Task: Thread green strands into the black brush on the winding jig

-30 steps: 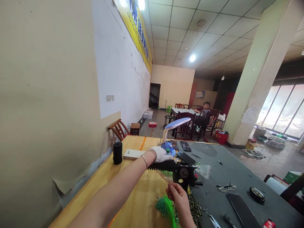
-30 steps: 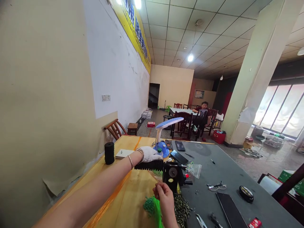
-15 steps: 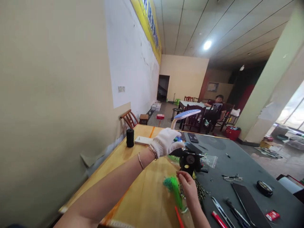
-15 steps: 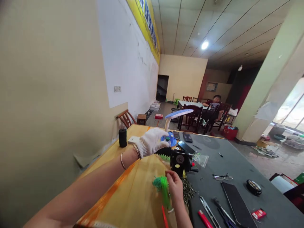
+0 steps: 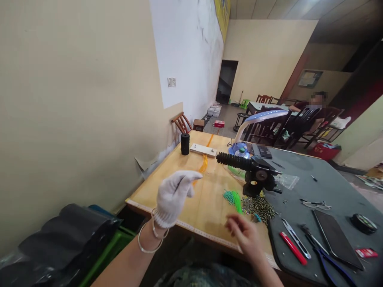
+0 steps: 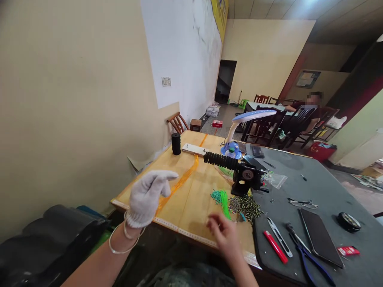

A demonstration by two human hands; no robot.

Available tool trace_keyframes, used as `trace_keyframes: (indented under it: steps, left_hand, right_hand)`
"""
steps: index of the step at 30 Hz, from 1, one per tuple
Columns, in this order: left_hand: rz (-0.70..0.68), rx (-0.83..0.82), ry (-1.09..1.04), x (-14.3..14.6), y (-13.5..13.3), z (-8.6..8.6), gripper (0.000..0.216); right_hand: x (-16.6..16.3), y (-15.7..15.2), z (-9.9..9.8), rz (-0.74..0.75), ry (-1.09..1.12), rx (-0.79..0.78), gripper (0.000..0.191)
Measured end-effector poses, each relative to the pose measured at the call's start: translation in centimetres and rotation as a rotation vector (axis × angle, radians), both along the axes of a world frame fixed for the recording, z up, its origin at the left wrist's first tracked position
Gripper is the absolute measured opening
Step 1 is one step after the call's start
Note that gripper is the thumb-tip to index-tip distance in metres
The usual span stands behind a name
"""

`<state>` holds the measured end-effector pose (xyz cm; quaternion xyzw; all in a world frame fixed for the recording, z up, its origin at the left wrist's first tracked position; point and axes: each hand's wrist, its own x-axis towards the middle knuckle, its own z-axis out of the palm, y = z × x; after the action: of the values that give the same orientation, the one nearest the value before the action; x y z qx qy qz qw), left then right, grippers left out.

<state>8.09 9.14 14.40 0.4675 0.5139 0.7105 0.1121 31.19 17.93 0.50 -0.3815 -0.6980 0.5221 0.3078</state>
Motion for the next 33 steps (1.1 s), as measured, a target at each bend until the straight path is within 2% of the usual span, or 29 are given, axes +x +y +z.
trace_keyframes:
  steps: [2, 3, 4, 5, 7, 10, 14, 19, 22, 26, 29, 33]
  left_hand:
    - [0.021, -0.038, -0.125, -0.2, -1.9, -2.2, 0.029]
    - [0.026, -0.062, -0.169, -0.3, -2.7, -3.3, 0.029]
    - [0.027, -0.087, -0.205, -0.2, -3.4, -4.2, 0.03]
    - [0.024, -0.115, -0.233, -0.1, -4.0, -5.1, 0.029]
    - [0.012, -0.166, -0.264, 0.3, -4.9, -6.4, 0.029]
    - [-0.018, -0.233, -0.265, 0.8, -5.7, -7.4, 0.032]
    - [-0.032, -0.273, -0.255, 1.2, -6.1, -7.5, 0.034]
    - [-0.028, -0.292, -0.277, 1.1, -6.3, -7.6, 0.034]
    - [-0.043, -0.3, -0.26, 1.1, -6.4, -7.7, 0.033]
    - [-0.146, -0.323, -0.157, 1.6, -6.7, -7.8, 0.029]
    - [-0.301, -0.361, -0.043, 2.4, -6.5, -7.3, 0.025]
    - [-0.51, -0.341, 0.318, 3.9, -5.5, -5.8, 0.029]
  right_hand:
    - [-0.4, -3.3, -3.8, 0.207, -0.075, -0.243, 0.039]
    - [-0.7, -4.6, -6.1, 0.243, -0.129, -0.332, 0.037]
    - [-1.2, -5.6, -8.2, 0.25, -0.177, -0.383, 0.039]
    - [-1.7, -6.2, -10.3, 0.192, -0.203, -0.422, 0.044]
    - [-3.0, -6.6, -13.3, 0.15, -0.222, -0.449, 0.054]
    - [-5.1, -6.0, -15.3, 0.129, -0.228, -0.443, 0.05]
    - [-7.0, -5.4, -15.6, 0.119, -0.248, -0.425, 0.037]
    - [-7.1, -6.1, -15.2, 0.185, -0.232, -0.41, 0.036]
    - [-5.9, -6.8, -13.7, 0.226, -0.249, -0.396, 0.034]
    - [-3.1, -7.6, -9.1, 0.215, -0.252, -0.219, 0.022]
    - [-0.8, -8.1, -4.7, 0.225, -0.351, 0.052, 0.022]
    - [1.4, -8.3, 0.1, 0.278, -0.446, 0.19, 0.017]
